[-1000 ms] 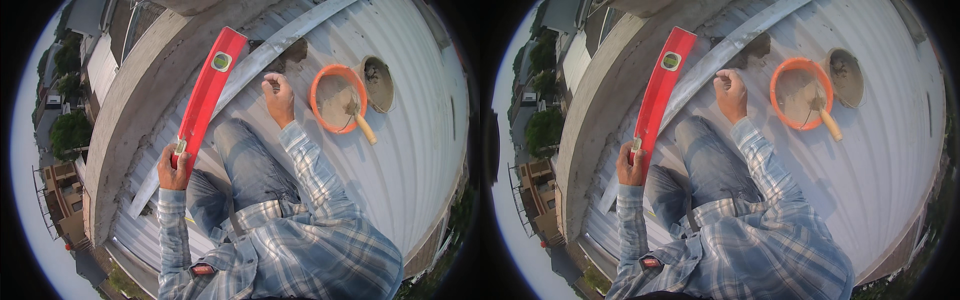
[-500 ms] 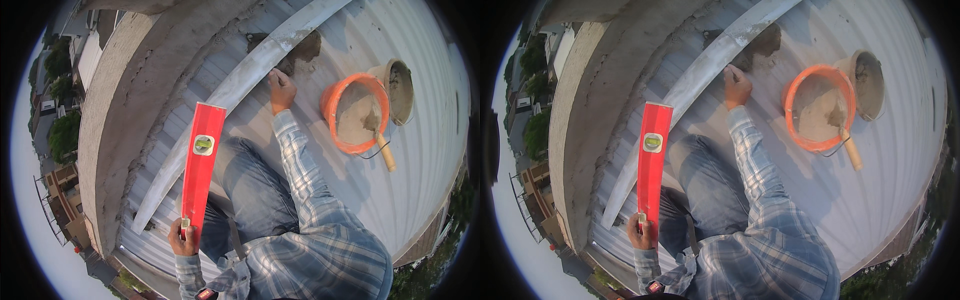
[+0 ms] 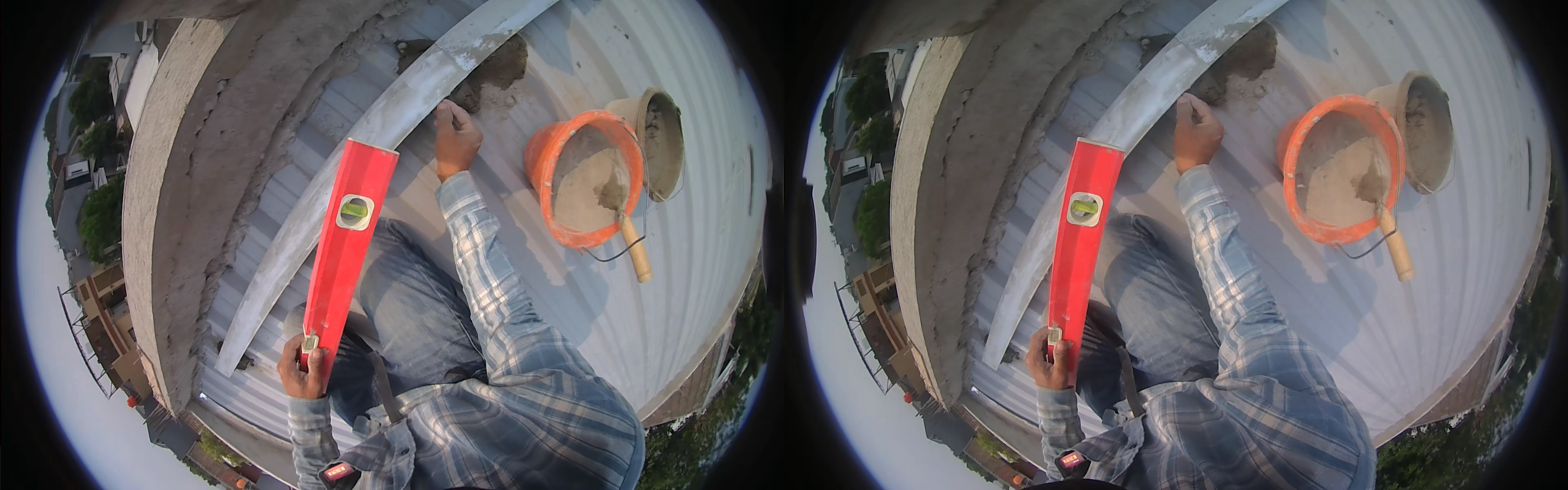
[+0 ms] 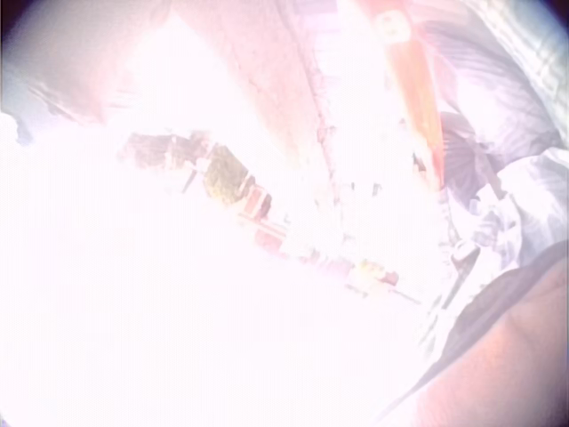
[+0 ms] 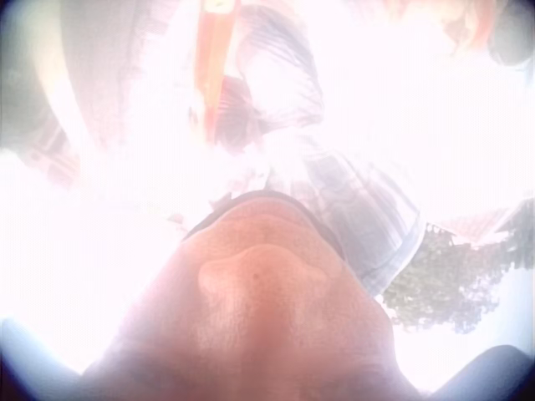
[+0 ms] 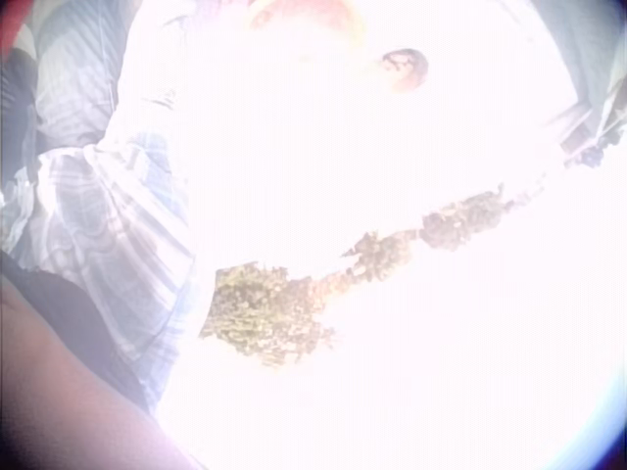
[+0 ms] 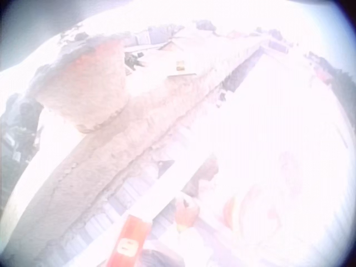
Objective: The person applies cement to a curved metal roof edge using a trowel, then places a long metal strip along the edge and checks its alignment with a spirit level. The person repeatedly scoops cement from a bucket and smooths it along the strip.
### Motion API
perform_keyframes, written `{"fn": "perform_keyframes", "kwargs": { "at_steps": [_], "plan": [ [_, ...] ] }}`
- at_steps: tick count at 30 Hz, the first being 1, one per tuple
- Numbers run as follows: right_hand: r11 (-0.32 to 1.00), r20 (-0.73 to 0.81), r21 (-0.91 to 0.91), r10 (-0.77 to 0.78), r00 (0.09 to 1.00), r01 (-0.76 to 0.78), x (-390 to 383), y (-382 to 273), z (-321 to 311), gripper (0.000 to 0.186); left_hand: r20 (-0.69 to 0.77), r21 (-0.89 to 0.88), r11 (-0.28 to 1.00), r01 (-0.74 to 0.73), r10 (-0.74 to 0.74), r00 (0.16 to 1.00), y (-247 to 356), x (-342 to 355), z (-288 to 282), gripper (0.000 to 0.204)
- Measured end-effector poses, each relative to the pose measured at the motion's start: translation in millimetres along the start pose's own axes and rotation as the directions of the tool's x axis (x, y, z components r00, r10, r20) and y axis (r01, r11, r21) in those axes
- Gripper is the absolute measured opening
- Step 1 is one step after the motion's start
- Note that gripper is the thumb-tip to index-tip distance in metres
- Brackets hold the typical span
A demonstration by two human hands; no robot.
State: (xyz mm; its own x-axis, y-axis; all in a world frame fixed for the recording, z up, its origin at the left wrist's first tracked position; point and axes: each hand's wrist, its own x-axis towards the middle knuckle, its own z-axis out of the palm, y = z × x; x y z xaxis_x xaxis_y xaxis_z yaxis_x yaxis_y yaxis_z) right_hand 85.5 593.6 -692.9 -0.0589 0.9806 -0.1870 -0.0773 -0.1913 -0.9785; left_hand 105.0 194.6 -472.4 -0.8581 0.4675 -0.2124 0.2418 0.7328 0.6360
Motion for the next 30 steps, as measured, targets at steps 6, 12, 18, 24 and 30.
{"fn": "perform_keyframes", "kwargs": {
  "at_steps": [6,12,18,24,30],
  "plan": [
    [0.999,0.031,-0.026,0.048,0.998,-0.047,-11,-10,2,0.033,0.173,-0.055,0.980,0.189,-0.177,0.969,-14,-1,-17,0.048],
    [0.960,0.183,-0.062,0.279,0.943,-0.272,-16,-8,-8,0.034,0.553,-0.090,0.945,0.315,-0.216,0.805,-32,-21,-30,0.048],
    [0.959,0.292,-0.051,0.281,0.914,-0.279,-24,-21,-1,0.035,0.608,-0.009,0.991,0.131,-0.098,0.788,-49,-3,-24,0.047],
    [0.959,0.297,0.007,0.268,0.916,-0.283,-29,-19,3,0.037,0.305,0.022,0.999,0.023,-0.028,0.952,-47,43,-20,0.065],
    [0.962,0.342,0.034,0.243,0.908,-0.270,-27,-9,1,0.037,0.023,0.612,0.760,-0.220,0.261,0.965,-49,145,16,0.099]
  ]
}}
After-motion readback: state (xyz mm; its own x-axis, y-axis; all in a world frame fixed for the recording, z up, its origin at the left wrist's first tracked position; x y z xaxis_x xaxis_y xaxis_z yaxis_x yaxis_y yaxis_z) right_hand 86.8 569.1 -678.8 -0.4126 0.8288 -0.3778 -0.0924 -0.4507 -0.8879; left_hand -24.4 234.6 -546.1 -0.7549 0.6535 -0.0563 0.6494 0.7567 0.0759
